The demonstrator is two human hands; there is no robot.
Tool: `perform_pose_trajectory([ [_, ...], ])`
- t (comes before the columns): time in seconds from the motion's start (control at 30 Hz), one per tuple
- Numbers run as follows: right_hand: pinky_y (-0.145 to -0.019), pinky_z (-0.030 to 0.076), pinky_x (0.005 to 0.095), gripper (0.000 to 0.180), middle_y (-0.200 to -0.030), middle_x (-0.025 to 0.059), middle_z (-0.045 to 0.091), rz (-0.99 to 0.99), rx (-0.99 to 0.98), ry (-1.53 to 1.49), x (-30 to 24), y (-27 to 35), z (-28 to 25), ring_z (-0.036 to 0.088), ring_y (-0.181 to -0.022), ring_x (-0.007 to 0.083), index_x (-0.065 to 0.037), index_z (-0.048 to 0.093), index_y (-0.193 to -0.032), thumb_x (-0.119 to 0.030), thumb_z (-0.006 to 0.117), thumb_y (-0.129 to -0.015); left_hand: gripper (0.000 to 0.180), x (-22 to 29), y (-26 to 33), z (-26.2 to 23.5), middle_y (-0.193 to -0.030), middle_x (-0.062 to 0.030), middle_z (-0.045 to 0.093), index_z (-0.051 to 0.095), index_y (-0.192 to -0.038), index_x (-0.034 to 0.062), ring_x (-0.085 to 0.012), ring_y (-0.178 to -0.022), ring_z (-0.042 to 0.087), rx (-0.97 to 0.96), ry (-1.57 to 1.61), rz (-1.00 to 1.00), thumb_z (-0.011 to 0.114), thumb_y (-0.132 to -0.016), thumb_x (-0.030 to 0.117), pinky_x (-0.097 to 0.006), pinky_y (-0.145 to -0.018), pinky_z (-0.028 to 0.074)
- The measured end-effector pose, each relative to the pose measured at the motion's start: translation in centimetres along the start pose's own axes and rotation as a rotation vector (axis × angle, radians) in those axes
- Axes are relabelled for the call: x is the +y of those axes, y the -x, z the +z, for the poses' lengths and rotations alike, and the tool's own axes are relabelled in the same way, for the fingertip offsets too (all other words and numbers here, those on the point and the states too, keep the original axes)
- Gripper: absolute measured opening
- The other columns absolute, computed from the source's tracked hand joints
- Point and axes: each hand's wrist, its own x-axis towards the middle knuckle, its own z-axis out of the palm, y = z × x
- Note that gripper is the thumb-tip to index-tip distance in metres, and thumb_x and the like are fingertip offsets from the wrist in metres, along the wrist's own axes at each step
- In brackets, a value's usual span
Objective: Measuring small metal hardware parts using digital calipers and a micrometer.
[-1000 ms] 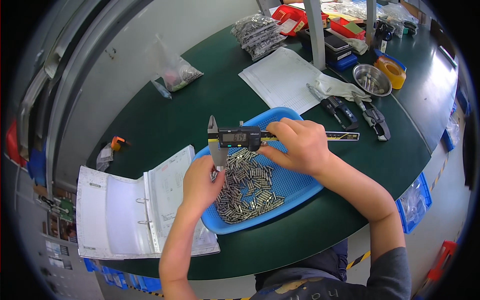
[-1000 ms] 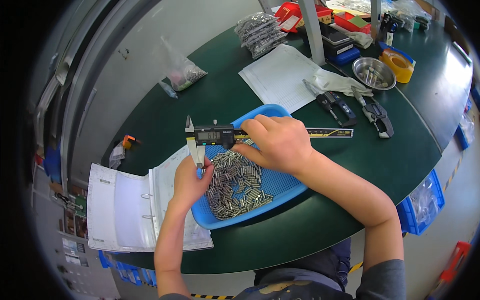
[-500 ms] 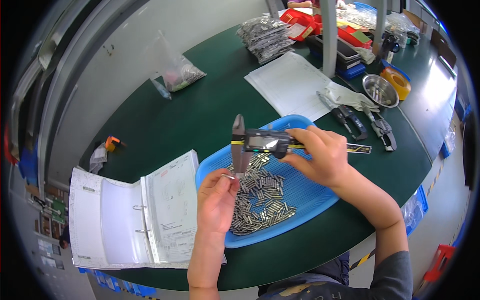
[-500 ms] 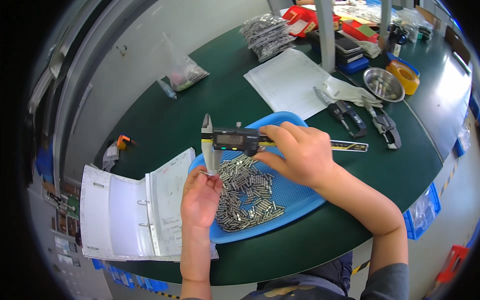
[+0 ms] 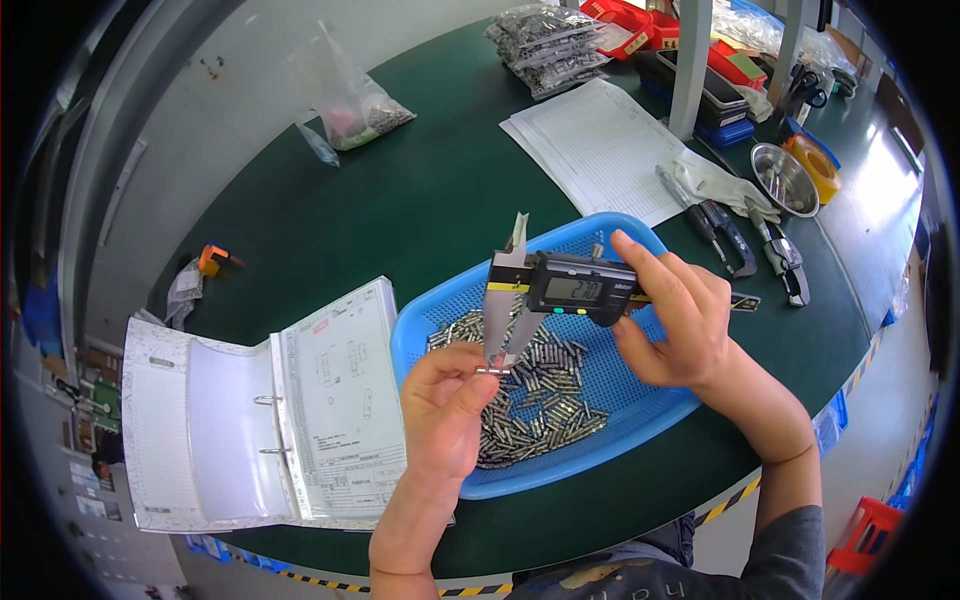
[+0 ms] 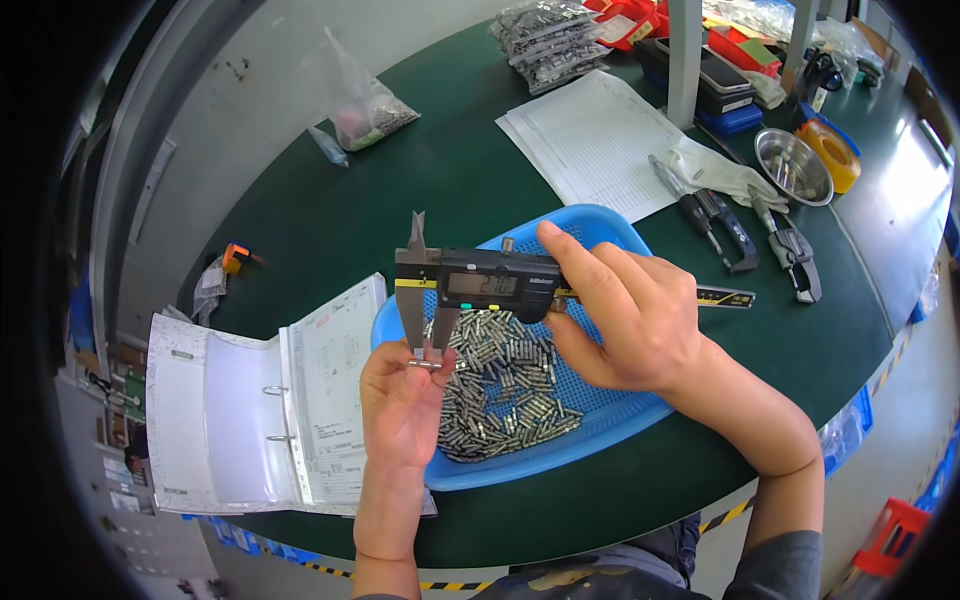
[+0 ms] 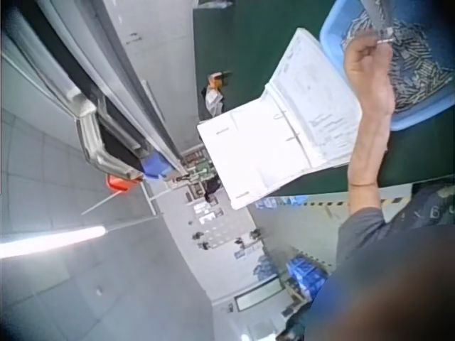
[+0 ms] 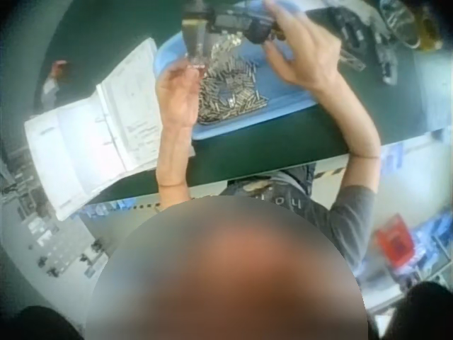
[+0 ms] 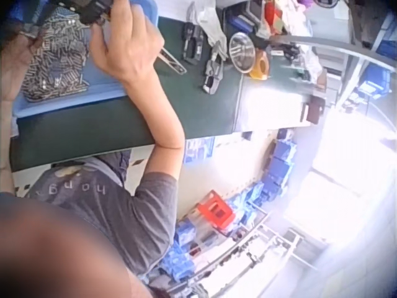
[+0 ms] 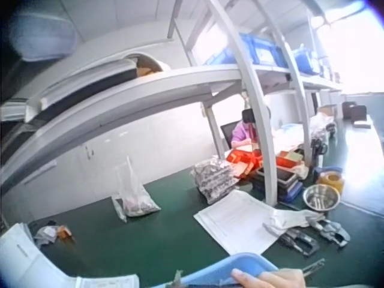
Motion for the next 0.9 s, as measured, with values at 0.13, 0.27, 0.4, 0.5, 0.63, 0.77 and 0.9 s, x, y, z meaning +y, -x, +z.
perform_pose_trajectory([
  [0.13, -0.039, 0.035, 0.0264, 0.055, -0.057, 0.005, 0.042, -0.004, -0.009, -0.016, 0.03, 0.01, -0.2, 0.043, -0.043, 0.0157, 0.006, 0.05, -0.104, -0.007, 0.064, -0.052, 0.017, 0.04, 0.22, 0.14, -0.092, -0.0092, 0.054, 0.054, -0.086, 0.0001, -0.016, -0.083, 0.053, 0.026, -0.018, 0.007, 0.059, -0.071, -0.005, -0.027, -0.075, 0.041],
  [0.27, -0.039, 0.036, 0.0266, 0.056, -0.057, 0.0049, 0.043, -0.013, -0.03, -0.012, 0.0, -0.07, -0.41, 0.044, -0.044, 0.0158, 0.006, 0.05, -0.104, -0.008, 0.064, -0.052, 0.017, 0.11, 0.07, 0.12, -0.091, -0.0092, 0.054, 0.054, -0.086, 0.0003, -0.0162, -0.083, 0.054, 0.001, -0.03, 0.03, 0.059, -0.071, -0.005, -0.027, -0.075, 0.041],
  [0.4, -0.039, 0.037, 0.0271, 0.058, -0.057, 0.0052, 0.044, -0.012, -0.041, -0.016, -0.13, -0.06, -0.36, 0.045, -0.044, 0.016, 0.008, 0.048, -0.106, -0.005, 0.061, -0.051, 0.017, 0.0, 0.19, 0.15, -0.091, -0.0094, 0.055, 0.054, -0.086, 0.0008, -0.0162, -0.083, 0.054, 0.026, -0.019, 0.033, 0.059, -0.071, -0.005, -0.026, -0.074, 0.041],
  [0.5, -0.039, 0.037, 0.0273, 0.059, -0.057, 0.0055, 0.044, -0.014, -0.029, -0.018, -0.13, -0.08, -0.29, 0.045, -0.044, 0.0163, 0.009, 0.046, -0.108, -0.004, 0.058, -0.051, 0.018, -0.02, 0.17, 0.11, -0.092, -0.0095, 0.055, 0.054, -0.086, 0.0011, -0.0157, -0.083, 0.054, 0.024, -0.02, 0.036, 0.059, -0.071, -0.005, -0.025, -0.073, 0.041],
  [0.63, -0.039, 0.037, 0.0273, 0.06, -0.058, 0.0058, 0.044, -0.013, -0.035, -0.009, -0.15, -0.06, -0.35, 0.045, -0.044, 0.0163, 0.009, 0.046, -0.108, -0.004, 0.057, -0.051, 0.018, 0.0, 0.2, 0.05, -0.092, -0.0099, 0.056, 0.053, -0.086, 0.001, -0.0146, -0.082, 0.054, 0.027, -0.026, 0.031, 0.059, -0.071, -0.005, -0.025, -0.072, 0.041],
  [0.77, -0.039, 0.037, 0.0272, 0.06, -0.058, 0.0059, 0.044, -0.01, -0.065, -0.007, -0.12, -0.01, -0.4, 0.046, -0.044, 0.0163, 0.009, 0.046, -0.108, -0.004, 0.058, -0.051, 0.017, 0.01, 0.17, 0.03, -0.092, -0.0102, 0.056, 0.053, -0.086, 0.0009, -0.0138, -0.081, 0.054, 0.022, -0.036, 0.038, 0.059, -0.071, -0.005, -0.024, -0.072, 0.041],
  [0.9, -0.039, 0.037, 0.0269, 0.058, -0.058, 0.006, 0.044, -0.021, -0.052, -0.02, 0.04, 0.02, -0.25, 0.046, -0.044, 0.0163, 0.009, 0.046, -0.108, -0.008, 0.063, -0.055, 0.016, 0.06, 0.13, 0.08, -0.091, -0.0104, 0.056, 0.053, -0.086, 0.0007, -0.0131, -0.08, 0.053, 0.02, -0.04, 0.033, 0.059, -0.072, -0.004, -0.024, -0.072, 0.041],
])
